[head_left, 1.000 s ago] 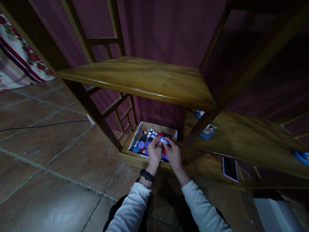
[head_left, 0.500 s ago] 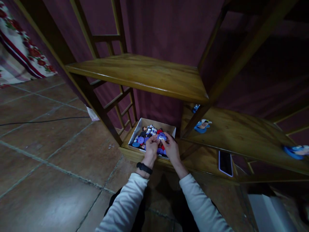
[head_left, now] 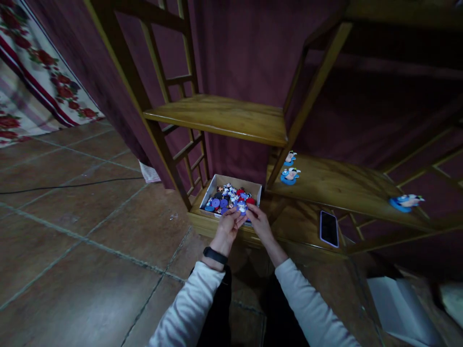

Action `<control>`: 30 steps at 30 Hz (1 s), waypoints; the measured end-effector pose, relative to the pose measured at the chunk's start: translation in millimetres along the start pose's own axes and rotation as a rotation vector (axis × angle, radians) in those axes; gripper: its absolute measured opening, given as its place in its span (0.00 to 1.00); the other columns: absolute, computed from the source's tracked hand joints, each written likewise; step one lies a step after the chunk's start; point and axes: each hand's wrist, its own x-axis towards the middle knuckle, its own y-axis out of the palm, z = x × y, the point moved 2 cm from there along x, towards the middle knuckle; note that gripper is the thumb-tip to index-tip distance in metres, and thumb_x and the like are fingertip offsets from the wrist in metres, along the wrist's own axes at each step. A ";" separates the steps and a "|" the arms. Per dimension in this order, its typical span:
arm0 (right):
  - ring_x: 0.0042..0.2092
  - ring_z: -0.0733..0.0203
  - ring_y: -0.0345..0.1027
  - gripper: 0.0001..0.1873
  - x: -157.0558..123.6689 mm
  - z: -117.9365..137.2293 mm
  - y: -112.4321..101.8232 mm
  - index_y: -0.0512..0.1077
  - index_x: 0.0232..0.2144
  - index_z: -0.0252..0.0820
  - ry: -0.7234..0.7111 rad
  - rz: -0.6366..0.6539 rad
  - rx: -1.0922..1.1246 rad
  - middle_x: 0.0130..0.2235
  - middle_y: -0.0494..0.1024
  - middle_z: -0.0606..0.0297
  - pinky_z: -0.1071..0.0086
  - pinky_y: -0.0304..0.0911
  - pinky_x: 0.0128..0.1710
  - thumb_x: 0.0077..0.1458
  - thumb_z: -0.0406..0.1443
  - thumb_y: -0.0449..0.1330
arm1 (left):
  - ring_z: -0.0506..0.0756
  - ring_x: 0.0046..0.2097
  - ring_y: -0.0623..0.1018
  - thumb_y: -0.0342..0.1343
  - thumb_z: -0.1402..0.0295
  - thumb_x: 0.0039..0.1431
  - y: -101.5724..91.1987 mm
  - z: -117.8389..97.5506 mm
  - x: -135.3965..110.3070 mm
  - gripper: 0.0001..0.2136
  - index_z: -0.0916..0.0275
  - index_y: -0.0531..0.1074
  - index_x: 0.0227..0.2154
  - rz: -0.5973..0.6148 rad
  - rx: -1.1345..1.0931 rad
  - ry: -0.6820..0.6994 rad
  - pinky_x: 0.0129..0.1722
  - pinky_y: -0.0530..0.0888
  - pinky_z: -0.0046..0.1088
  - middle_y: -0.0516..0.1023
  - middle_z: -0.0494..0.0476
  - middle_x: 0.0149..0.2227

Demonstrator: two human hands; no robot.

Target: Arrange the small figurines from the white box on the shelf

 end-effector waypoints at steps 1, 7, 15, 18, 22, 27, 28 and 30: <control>0.46 0.56 0.69 0.17 -5.8 4.7 1.5 0.73 0.42 0.45 0.011 0.007 0.016 0.44 0.77 0.65 0.62 0.62 0.50 0.49 0.41 0.59 | 0.50 0.26 0.78 0.53 0.84 0.51 -0.1 1.6 -7.7 0.08 0.67 0.68 0.31 0.000 0.007 -0.004 0.34 0.77 0.31 0.76 0.55 0.25; 0.45 0.54 0.69 0.18 -47.0 27.2 4.5 0.74 0.41 0.45 0.074 0.054 0.147 0.42 0.78 0.66 0.60 0.61 0.49 0.47 0.43 0.60 | 0.50 0.27 0.79 0.55 0.83 0.50 -9.5 15.2 -50.8 0.11 0.65 0.66 0.34 0.029 0.044 0.008 0.35 0.77 0.29 0.77 0.54 0.26; 0.45 0.55 0.71 0.21 -101.4 28.5 -12.6 0.74 0.41 0.42 0.325 0.117 0.410 0.42 0.78 0.60 0.61 0.65 0.45 0.44 0.44 0.63 | 0.51 0.29 0.79 0.59 0.79 0.49 -34.2 43.1 -79.2 0.12 0.64 0.68 0.37 0.114 0.140 -0.065 0.34 0.77 0.27 0.78 0.56 0.28; 0.46 0.55 0.71 0.21 -112.8 22.3 -20.3 0.73 0.42 0.44 0.366 0.123 0.438 0.43 0.78 0.60 0.61 0.65 0.45 0.44 0.43 0.63 | 0.51 0.29 0.79 0.59 0.79 0.49 -37.1 53.0 -78.1 0.12 0.65 0.68 0.37 0.152 0.164 -0.100 0.34 0.77 0.28 0.78 0.57 0.28; 0.45 0.56 0.72 0.20 -120.3 11.1 -29.7 0.73 0.42 0.44 0.405 0.087 0.462 0.44 0.77 0.60 0.62 0.66 0.44 0.44 0.41 0.63 | 0.51 0.28 0.79 0.60 0.81 0.47 -36.9 63.1 -70.1 0.12 0.65 0.68 0.34 0.157 0.214 -0.153 0.35 0.77 0.29 0.78 0.57 0.29; 0.44 0.56 0.72 0.21 -123.1 0.4 -39.7 0.73 0.41 0.43 0.394 0.028 0.513 0.43 0.78 0.60 0.62 0.66 0.43 0.41 0.40 0.65 | 0.51 0.29 0.79 0.61 0.81 0.45 -34.2 72.5 -62.9 0.12 0.65 0.68 0.32 0.180 0.268 -0.193 0.35 0.77 0.31 0.78 0.56 0.28; 0.44 0.56 0.72 0.21 -122.9 -1.3 -41.2 0.73 0.41 0.43 0.394 0.022 0.521 0.42 0.78 0.59 0.62 0.66 0.43 0.41 0.40 0.65 | 0.51 0.29 0.79 0.61 0.81 0.45 -33.7 74.4 -62.3 0.12 0.65 0.68 0.32 0.175 0.273 -0.194 0.35 0.77 0.31 0.78 0.55 0.28; 0.43 0.56 0.73 0.22 -121.9 -4.8 -42.8 0.73 0.40 0.42 0.392 0.013 0.532 0.41 0.79 0.59 0.62 0.66 0.43 0.40 0.40 0.66 | 0.51 0.29 0.79 0.61 0.81 0.45 -32.9 78.0 -61.7 0.11 0.65 0.68 0.32 0.157 0.272 -0.191 0.36 0.76 0.31 0.78 0.55 0.28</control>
